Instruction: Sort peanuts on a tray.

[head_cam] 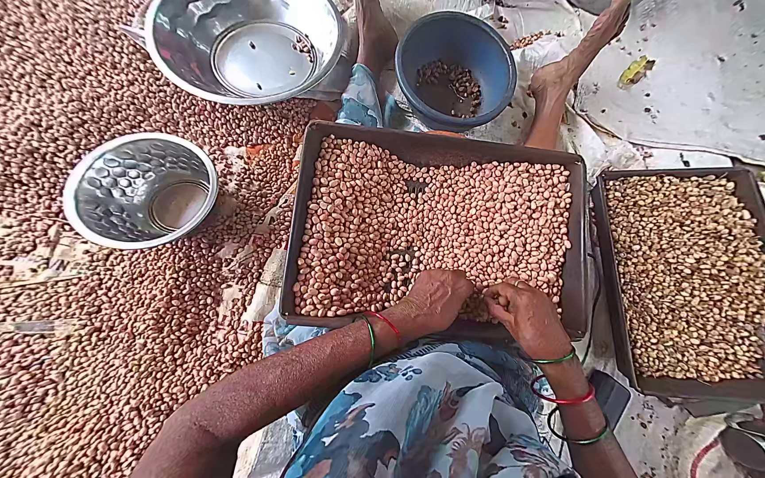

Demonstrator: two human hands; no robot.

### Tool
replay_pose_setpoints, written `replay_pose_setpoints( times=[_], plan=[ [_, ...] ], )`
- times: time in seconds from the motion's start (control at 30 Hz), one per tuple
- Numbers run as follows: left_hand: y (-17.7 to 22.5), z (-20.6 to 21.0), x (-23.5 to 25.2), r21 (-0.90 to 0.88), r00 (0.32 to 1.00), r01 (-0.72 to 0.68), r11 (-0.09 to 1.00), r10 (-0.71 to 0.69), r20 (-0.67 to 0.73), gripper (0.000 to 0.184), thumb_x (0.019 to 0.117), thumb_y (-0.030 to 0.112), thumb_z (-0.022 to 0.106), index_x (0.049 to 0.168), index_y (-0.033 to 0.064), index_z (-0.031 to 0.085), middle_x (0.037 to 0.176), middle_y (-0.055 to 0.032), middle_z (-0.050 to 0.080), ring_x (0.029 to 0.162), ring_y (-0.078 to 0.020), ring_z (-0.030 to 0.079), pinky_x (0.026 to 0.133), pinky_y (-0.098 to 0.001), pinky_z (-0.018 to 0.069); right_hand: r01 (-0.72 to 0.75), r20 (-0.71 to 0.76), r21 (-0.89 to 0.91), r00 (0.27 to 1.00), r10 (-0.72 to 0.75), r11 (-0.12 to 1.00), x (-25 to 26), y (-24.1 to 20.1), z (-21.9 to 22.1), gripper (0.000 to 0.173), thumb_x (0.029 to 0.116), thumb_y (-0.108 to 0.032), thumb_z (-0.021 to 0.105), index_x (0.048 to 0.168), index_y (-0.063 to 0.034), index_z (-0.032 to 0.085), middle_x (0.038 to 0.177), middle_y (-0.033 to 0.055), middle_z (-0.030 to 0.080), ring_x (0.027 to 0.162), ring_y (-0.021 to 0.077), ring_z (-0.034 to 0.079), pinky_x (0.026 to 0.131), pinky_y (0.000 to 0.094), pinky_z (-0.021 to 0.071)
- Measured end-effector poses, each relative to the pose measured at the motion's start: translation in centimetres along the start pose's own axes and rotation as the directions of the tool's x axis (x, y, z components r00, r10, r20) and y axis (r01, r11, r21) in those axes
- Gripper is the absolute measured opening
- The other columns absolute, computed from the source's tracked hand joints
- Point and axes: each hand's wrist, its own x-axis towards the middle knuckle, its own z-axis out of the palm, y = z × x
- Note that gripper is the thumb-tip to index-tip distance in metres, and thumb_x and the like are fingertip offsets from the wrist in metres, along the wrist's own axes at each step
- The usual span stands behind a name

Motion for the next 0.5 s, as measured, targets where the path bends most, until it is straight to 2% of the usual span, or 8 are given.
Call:
replay_pose_setpoints(
  times=[0.1, 0.17, 0.33, 0.4, 0.43, 0.47, 0.5],
  plan=[
    [0.0, 0.1, 0.2, 0.054, 1.0, -0.011, 0.998, 0.011, 0.013, 0.029, 0.1042, 0.0, 0.043, 0.124, -0.0057, 0.062, 0.121, -0.0263, 0.063, 0.111, -0.0442, 0.063, 0.087, -0.0574, 0.0498, -0.043, -0.189, -0.003, 0.981, 0.042, 0.999, -0.3, 2.3, -1.4, 0.014, 0.0933, -0.005, 0.067, 0.098, 0.0064, 0.074, 0.085, 0.0244, 0.069, 0.071, 0.0379, 0.066, 0.068, 0.0541, 0.0529],
    [0.1, 0.2, 0.3, 0.087, 1.0, -0.031, 0.996, 0.031, 0.002, 0.027, 0.1013, -0.003, 0.045, 0.122, -0.007, 0.063, 0.119, -0.0268, 0.063, 0.107, -0.0447, 0.064, 0.083, -0.0576, 0.0507, -0.054, -0.244, 0.003, 0.968, 0.053, 0.999, -0.5, 3.3, -2.2, 0.016, 0.0949, -0.003, 0.064, 0.101, 0.0063, 0.075, 0.089, 0.0264, 0.069, 0.073, 0.0401, 0.066, 0.069, 0.0565, 0.0517],
    [0.7, 0.0, 0.5, 0.132, 0.998, -0.017, 0.991, 0.01, 0.054, 0.028, 0.102, -0.005, 0.041, 0.121, -0.0093, 0.061, 0.121, -0.0277, 0.061, 0.108, -0.0448, 0.064, 0.084, -0.0571, 0.0505, -0.033, -0.171, -0.111, 0.985, 0.014, 0.993, -0.6, 3.0, -1.3, 0.017, 0.0947, -0.002, 0.066, 0.107, 0.0023, 0.077, 0.102, 0.0278, 0.072, 0.091, 0.0478, 0.071, 0.078, 0.0625, 0.0544],
    [1.0, 0.3, 0.6, 0.159, 0.998, -0.029, 0.987, 0.021, 0.051, 0.027, 0.1013, -0.006, 0.041, 0.119, -0.0115, 0.06, 0.12, -0.029, 0.061, 0.107, -0.0456, 0.064, 0.082, -0.0566, 0.0513, -0.058, -0.15, -0.143, 0.988, 0.037, 0.988, -0.6, 2.8, -0.7, 0.016, 0.0944, -0.003, 0.066, 0.105, 0.0038, 0.076, 0.1, 0.0297, 0.072, 0.092, 0.05, 0.071, 0.078, 0.064, 0.0538],
    [1.1, 0.5, 0.7, 0.172, 0.998, -0.037, 0.984, 0.029, 0.052, 0.026, 0.101, -0.007, 0.041, 0.119, -0.0122, 0.06, 0.12, -0.0294, 0.061, 0.107, -0.0459, 0.064, 0.082, -0.0564, 0.0515, -0.068, -0.162, -0.113, 0.986, 0.049, 0.991, -0.6, 3.0, -0.7, 0.015, 0.0942, -0.004, 0.067, 0.103, 0.0049, 0.076, 0.097, 0.0296, 0.071, 0.087, 0.0482, 0.071, 0.075, 0.0624, 0.0542],
    [1.1, 0.5, 0.8, 0.176, 0.998, -0.044, 0.983, 0.035, 0.052, 0.026, 0.1009, -0.007, 0.041, 0.118, -0.0126, 0.059, 0.119, -0.0297, 0.061, 0.107, -0.0461, 0.064, 0.081, -0.0566, 0.0516, -0.077, -0.19, -0.046, 0.98, 0.067, 0.996, -0.6, 3.3, -0.9, 0.016, 0.0938, -0.005, 0.067, 0.102, 0.0062, 0.075, 0.092, 0.0273, 0.07, 0.078, 0.0419, 0.069, 0.071, 0.0568, 0.054],
    [1.0, 0.5, 0.9, 0.163, 0.998, -0.047, 0.985, 0.039, 0.054, 0.026, 0.1018, -0.006, 0.041, 0.119, -0.0121, 0.059, 0.119, -0.0295, 0.061, 0.108, -0.0461, 0.064, 0.082, -0.057, 0.0513, -0.083, -0.217, 0.062, 0.971, 0.095, 0.995, -0.6, 3.7, -1.1, 0.018, 0.0934, -0.007, 0.066, 0.102, 0.0065, 0.074, 0.087, 0.0214, 0.069, 0.07, 0.0291, 0.063, 0.066, 0.0448, 0.0513]
  ],
)
